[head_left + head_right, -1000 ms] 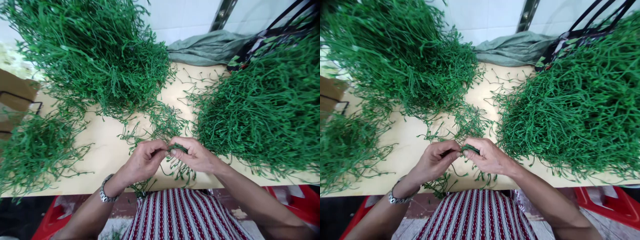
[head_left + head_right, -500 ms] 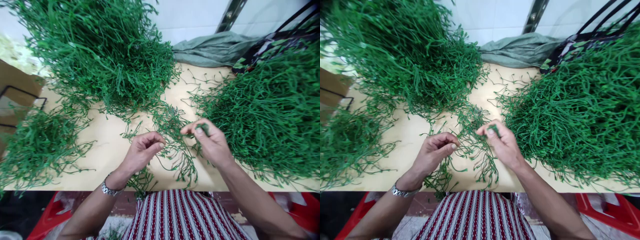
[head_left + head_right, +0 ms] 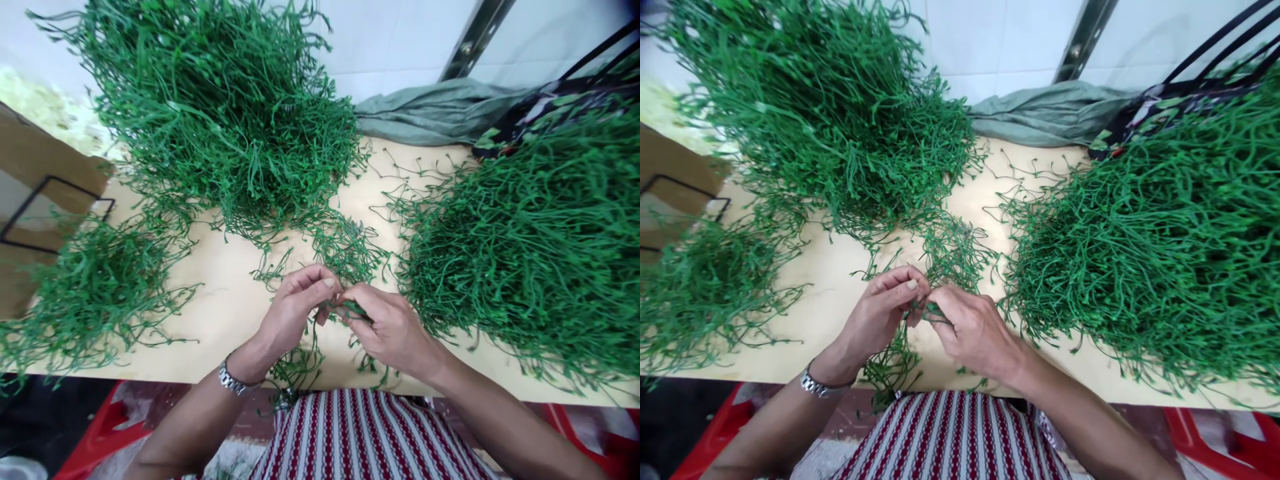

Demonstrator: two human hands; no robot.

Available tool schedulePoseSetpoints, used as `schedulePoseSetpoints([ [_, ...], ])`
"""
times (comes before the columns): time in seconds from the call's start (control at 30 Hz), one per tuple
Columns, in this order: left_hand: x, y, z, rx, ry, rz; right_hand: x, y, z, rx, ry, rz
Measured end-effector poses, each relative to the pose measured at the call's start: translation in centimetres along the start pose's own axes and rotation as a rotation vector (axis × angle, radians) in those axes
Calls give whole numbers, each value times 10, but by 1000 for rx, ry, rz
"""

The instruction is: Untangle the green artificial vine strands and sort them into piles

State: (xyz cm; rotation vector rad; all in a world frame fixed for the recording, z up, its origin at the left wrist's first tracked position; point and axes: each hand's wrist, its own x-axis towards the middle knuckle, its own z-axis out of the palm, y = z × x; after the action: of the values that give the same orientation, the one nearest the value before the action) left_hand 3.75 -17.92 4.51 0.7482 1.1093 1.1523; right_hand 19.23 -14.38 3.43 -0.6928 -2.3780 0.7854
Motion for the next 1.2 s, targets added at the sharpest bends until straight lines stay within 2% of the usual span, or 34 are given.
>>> schedulePoseSetpoints([
  [0.2,-5,-2,-10,39,-54,41,-4,3,4,-45,54,-32],
  [0.3,-6,-3,-10,26,-50,76,-3,3,5,-8,90,16],
  [0.4,-6,-3,-7,17,-58,86,-1,4,3,93,27,71],
  [0.53,-6,0,-2,48,-39,76,1,8,1,182,-20,15],
  [0.63,-7,1,-1,124,-18,76,-1,11,2,86,-13,-34],
  [0.73,-8,2,-2,213,-49,63,-2,11,1,14,-37,-102],
  [0.87,-9,7,-5,369,-206,28,1,7,-8,66,-177,-109],
  [0.93,-11,13,-6,518,-315,22,3,6,-13,131,-286,-93],
  [1.0,-16,20,-9,709,-363,42,5,6,-19,219,-397,-120],
  [1.1,-22,28,-20,879,-273,97,6,8,-34,310,-510,-189],
  [1.17,-24,29,-28,865,-157,115,5,7,-49,285,-466,-198],
  [1.2,-24,28,-31,833,-59,116,4,6,-57,251,-413,-192],
])
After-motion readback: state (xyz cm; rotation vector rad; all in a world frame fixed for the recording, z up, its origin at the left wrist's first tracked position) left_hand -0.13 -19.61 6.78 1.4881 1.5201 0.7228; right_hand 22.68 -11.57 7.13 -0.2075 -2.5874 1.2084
